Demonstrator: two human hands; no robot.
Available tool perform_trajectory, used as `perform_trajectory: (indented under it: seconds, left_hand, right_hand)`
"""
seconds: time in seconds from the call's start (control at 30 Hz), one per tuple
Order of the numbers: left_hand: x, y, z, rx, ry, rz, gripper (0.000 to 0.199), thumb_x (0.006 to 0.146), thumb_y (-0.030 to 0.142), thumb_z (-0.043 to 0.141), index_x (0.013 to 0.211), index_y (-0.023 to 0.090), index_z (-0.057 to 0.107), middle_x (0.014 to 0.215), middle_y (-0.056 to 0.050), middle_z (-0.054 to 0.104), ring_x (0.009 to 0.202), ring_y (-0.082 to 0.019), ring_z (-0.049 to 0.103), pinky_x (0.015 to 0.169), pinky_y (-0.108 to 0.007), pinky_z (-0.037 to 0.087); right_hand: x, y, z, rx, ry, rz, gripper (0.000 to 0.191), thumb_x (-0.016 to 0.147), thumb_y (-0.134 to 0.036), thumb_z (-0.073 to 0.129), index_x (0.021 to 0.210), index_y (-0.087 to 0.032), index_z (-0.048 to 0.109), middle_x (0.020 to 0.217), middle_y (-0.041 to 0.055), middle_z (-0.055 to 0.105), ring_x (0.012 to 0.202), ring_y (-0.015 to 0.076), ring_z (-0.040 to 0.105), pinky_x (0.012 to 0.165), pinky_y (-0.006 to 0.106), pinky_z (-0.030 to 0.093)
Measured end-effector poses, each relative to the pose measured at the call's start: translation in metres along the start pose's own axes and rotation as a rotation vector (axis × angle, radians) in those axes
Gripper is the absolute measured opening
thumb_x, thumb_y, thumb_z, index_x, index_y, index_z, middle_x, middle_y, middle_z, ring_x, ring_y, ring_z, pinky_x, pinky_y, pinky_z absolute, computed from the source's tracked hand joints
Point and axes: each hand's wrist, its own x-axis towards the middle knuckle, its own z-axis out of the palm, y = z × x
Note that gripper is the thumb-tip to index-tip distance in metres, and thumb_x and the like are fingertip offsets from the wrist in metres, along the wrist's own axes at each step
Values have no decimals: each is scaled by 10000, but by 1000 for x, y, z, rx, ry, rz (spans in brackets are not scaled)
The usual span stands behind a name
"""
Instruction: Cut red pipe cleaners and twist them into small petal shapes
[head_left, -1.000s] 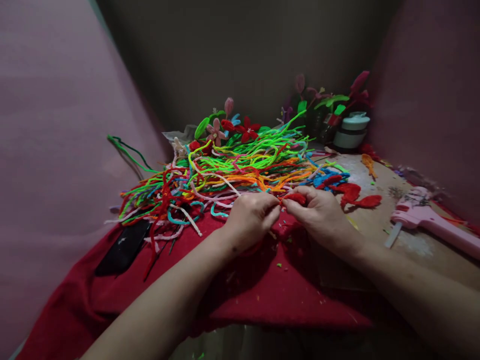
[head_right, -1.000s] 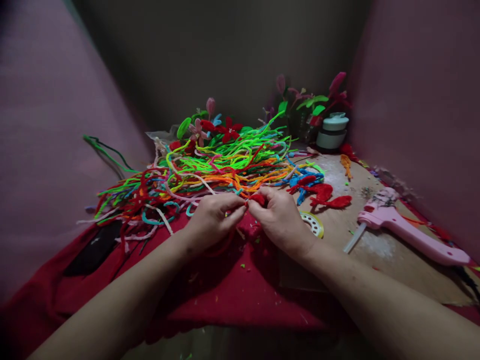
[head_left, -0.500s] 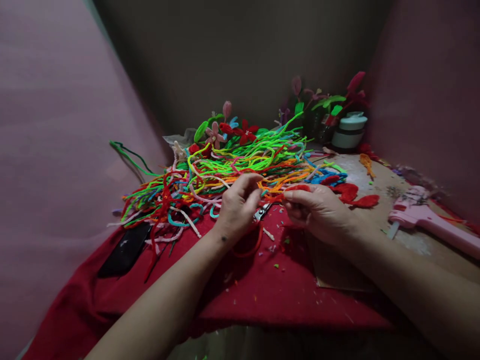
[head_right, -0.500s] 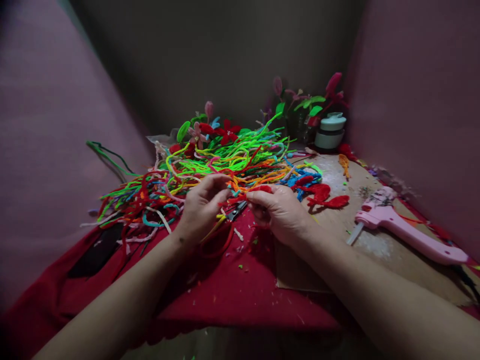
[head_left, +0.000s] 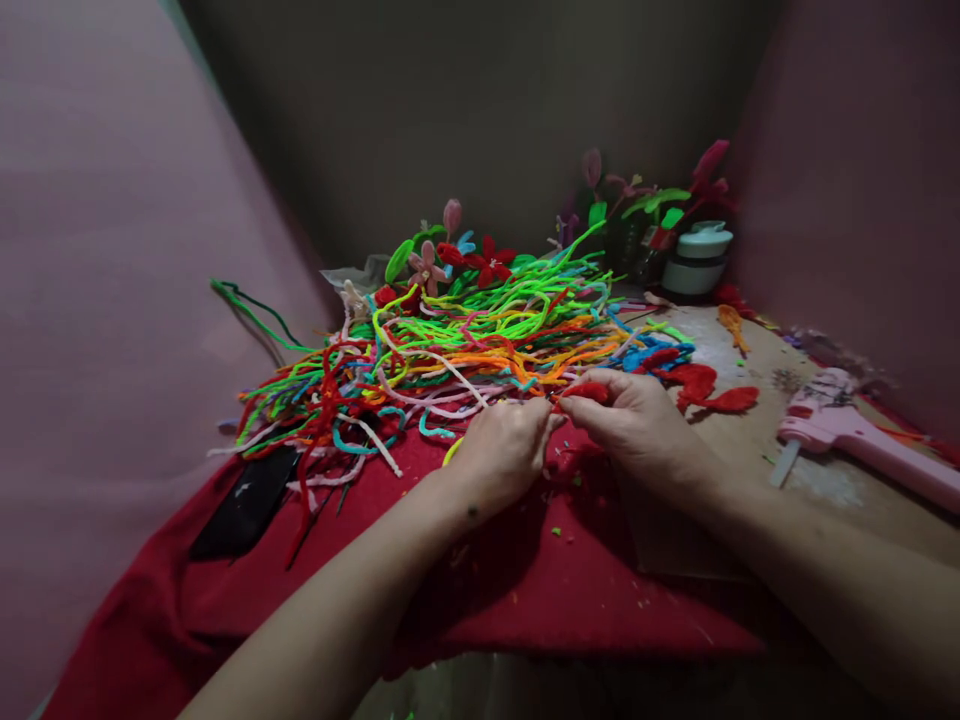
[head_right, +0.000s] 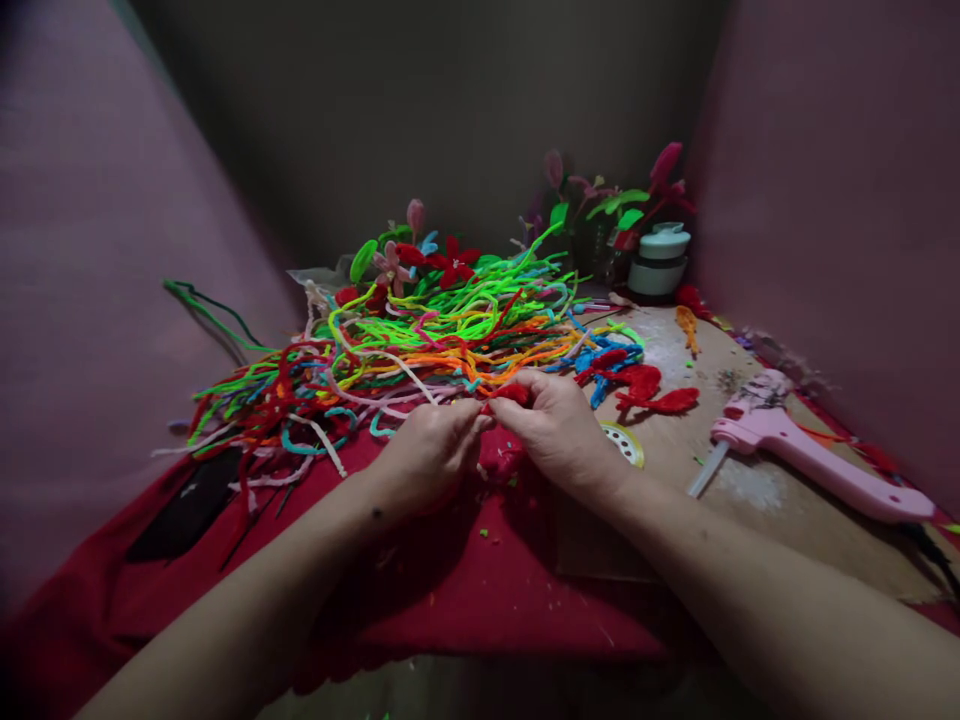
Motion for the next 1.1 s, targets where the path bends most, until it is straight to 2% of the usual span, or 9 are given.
perform_trajectory:
  seconds: [0.07,0.2,0.37,0.47,0.67,0.8,0.87,0.97,1.1]
  left_hand:
    - [0,1,2,14,34,1,222,839,246,438,641,165,499,541,3,515,501,-102,467,514,-225,348]
    - [0,4,-6,-492,-222,-237,286,872,359,377,758,160,548,457,48,486,316,-58,350,363,-186,262]
    - [0,7,-12,-681,-321,-327,312,842,434,423,784,155,548,445,54,500,275,-49,324,314,-170,217]
    - [1,7,-8,-455,-230,-262,330,862,412,390,692,161,520,464,36,505,339,-63,386,375,-182,270]
    - [5,-3,1,137,128,0,280,832,292,447,588,167,501,498,36,401,483,-82,341,521,-229,261]
    - [9,-6,-9,-149,136,-137,287,838,364,438,662,166,547,488,45,401,439,-76,341,466,-207,264]
    - [14,-5,-18,-368,178,-244,288,828,403,445,728,162,567,500,45,440,411,-76,356,429,-201,272]
    - [29,1,-27,-515,129,-239,307,796,429,506,786,142,613,540,30,482,447,-79,400,443,-198,312]
    - [59,21,-16,-475,-78,-192,314,744,423,583,788,123,665,501,43,419,462,-68,361,446,-190,265]
  right_hand:
    - [1,0,-1,42,-33,44,193,735,-287,617,609,-154,557,521,-46,455,474,73,362,445,221,273]
    - [2,-3,-2,82,-99,-2,195,776,-323,597,724,-142,647,577,-20,549,518,89,442,497,224,337]
    - [1,0,-1,-66,11,-116,188,805,-286,576,700,-155,660,601,-10,581,560,98,478,539,222,361]
    - [0,5,0,-101,85,-144,201,817,-297,563,715,-158,666,633,2,607,582,104,495,558,224,378]
    - [2,8,3,-32,126,-103,208,823,-317,540,768,-153,656,613,2,602,513,98,497,501,223,388]
    - [4,5,5,170,102,6,291,810,-350,550,1025,-156,585,611,-22,599,451,92,485,451,220,381]
    - [1,2,7,167,95,28,274,794,-378,570,956,-157,570,601,-29,585,447,84,472,444,212,369]
    - [-9,0,10,24,-27,-130,241,795,-357,576,658,-160,551,565,-28,533,511,78,471,498,201,371]
    - [-25,-2,16,-180,-315,-448,235,809,-323,561,643,-161,600,546,-13,556,500,79,460,517,203,359]
